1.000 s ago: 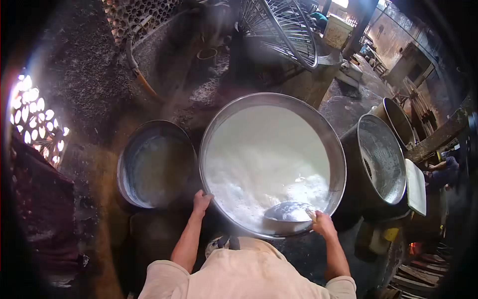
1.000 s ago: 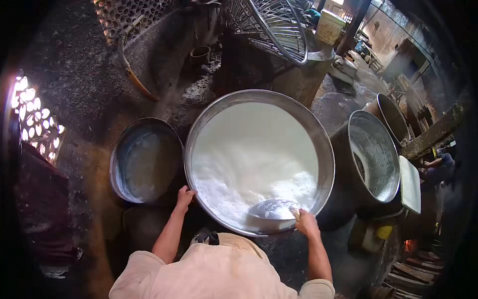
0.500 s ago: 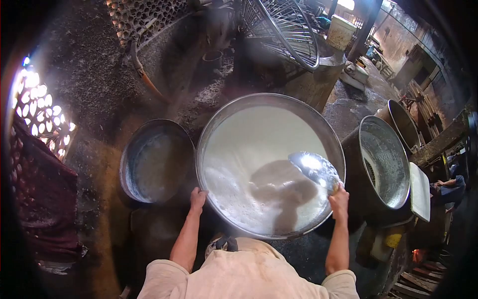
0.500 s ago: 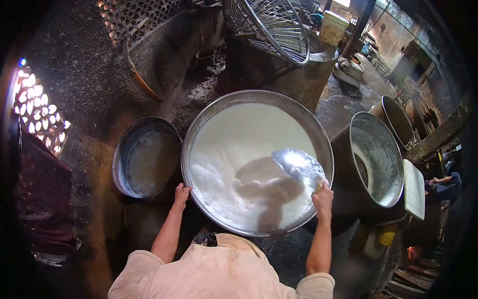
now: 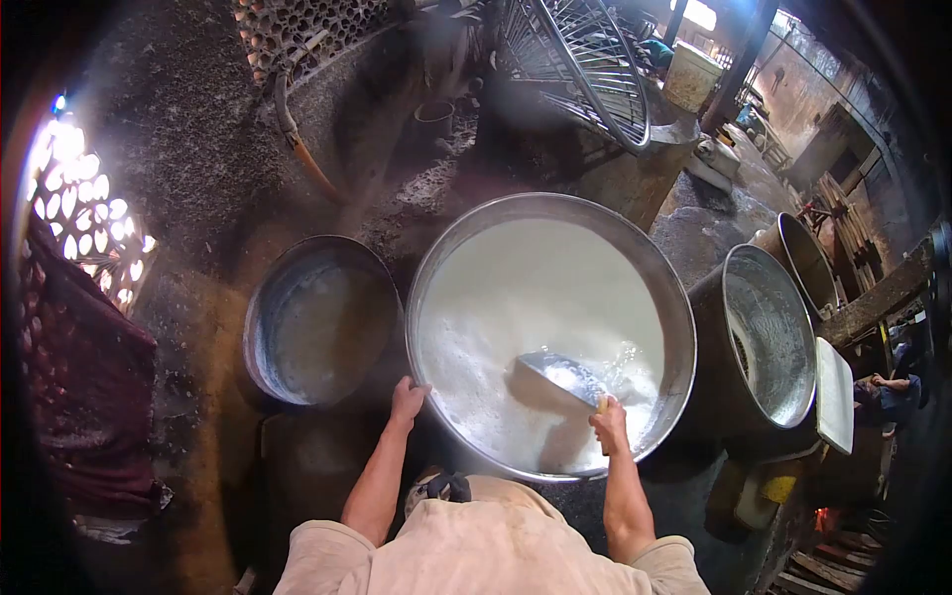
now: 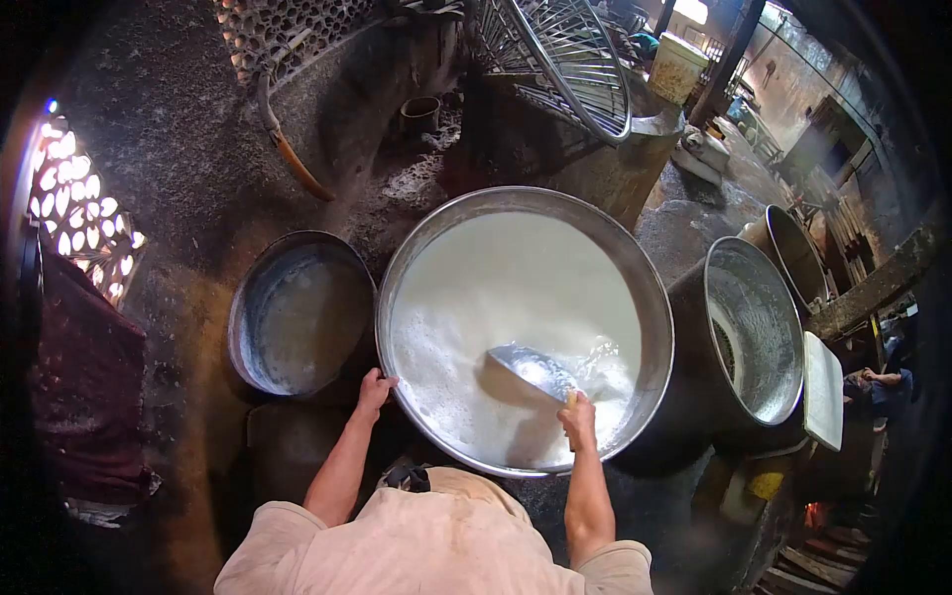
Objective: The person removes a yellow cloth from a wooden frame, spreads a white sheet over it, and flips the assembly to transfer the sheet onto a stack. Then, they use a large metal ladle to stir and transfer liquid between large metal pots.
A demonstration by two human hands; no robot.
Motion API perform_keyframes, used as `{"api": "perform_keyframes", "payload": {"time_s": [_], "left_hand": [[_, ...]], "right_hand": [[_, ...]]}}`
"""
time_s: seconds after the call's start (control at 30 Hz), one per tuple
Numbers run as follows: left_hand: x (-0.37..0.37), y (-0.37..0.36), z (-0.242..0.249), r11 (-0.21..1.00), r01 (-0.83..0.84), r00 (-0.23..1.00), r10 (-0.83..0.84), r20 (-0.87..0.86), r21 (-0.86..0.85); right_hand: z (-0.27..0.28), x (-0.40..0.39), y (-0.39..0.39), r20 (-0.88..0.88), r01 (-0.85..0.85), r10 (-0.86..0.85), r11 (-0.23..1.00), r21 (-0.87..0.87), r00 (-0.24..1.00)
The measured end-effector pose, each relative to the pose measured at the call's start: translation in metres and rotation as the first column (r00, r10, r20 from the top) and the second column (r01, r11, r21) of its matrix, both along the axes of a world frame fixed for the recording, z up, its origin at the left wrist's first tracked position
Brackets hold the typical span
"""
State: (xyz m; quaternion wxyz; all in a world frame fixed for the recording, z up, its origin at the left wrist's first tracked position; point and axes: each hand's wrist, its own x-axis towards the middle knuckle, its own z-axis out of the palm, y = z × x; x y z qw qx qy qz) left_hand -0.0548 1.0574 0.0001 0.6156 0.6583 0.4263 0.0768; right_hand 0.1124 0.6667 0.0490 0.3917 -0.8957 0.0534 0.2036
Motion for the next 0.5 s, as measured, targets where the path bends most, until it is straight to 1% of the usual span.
{"api": "perform_keyframes", "payload": {"time_s": [0.13,0.2,0.23,0.27,0.3,0.33,0.4,0.47,0.5], "left_hand": [[0.000,0.007,-0.001,0.998,0.042,0.999,-0.041,0.017,-0.057],[0.000,0.011,0.000,0.993,0.067,0.997,-0.070,-0.029,-0.097],[0.000,0.012,0.005,0.992,0.074,0.997,-0.077,-0.030,-0.100],[0.000,0.013,0.013,0.985,0.090,0.995,-0.093,-0.017,-0.148],[0.000,0.014,0.020,0.975,0.106,0.994,-0.109,-0.003,-0.195],[0.001,0.016,0.021,0.973,0.113,0.993,-0.116,-0.002,-0.199],[0.002,0.021,0.023,0.962,0.161,0.981,-0.180,-0.070,-0.222],[0.003,0.024,0.019,0.957,0.187,0.977,-0.206,-0.064,-0.220],[0.003,0.026,0.017,0.954,0.209,0.972,-0.226,-0.059,-0.214]], "right_hand": [[-0.014,-0.027,0.024,-0.032,-0.022,0.022,1.000,0.007,0.999],[-0.021,-0.040,0.035,-0.056,-0.036,0.035,0.999,-0.017,0.998],[-0.020,-0.047,0.041,-0.057,-0.029,0.027,0.999,-0.020,0.998],[-0.019,-0.053,0.046,-0.076,-0.040,0.040,0.999,-0.008,0.996],[-0.018,-0.059,0.051,-0.094,-0.052,0.052,0.999,0.004,0.994],[-0.014,-0.066,0.057,-0.112,-0.061,0.061,0.998,0.011,0.992],[-0.008,-0.078,0.068,-0.112,-0.072,0.074,0.997,0.022,0.991],[0.004,-0.087,0.078,-0.115,-0.082,0.084,0.996,0.026,0.990],[0.011,-0.091,0.082,-0.144,-0.091,0.095,0.995,0.032,0.985]]}}
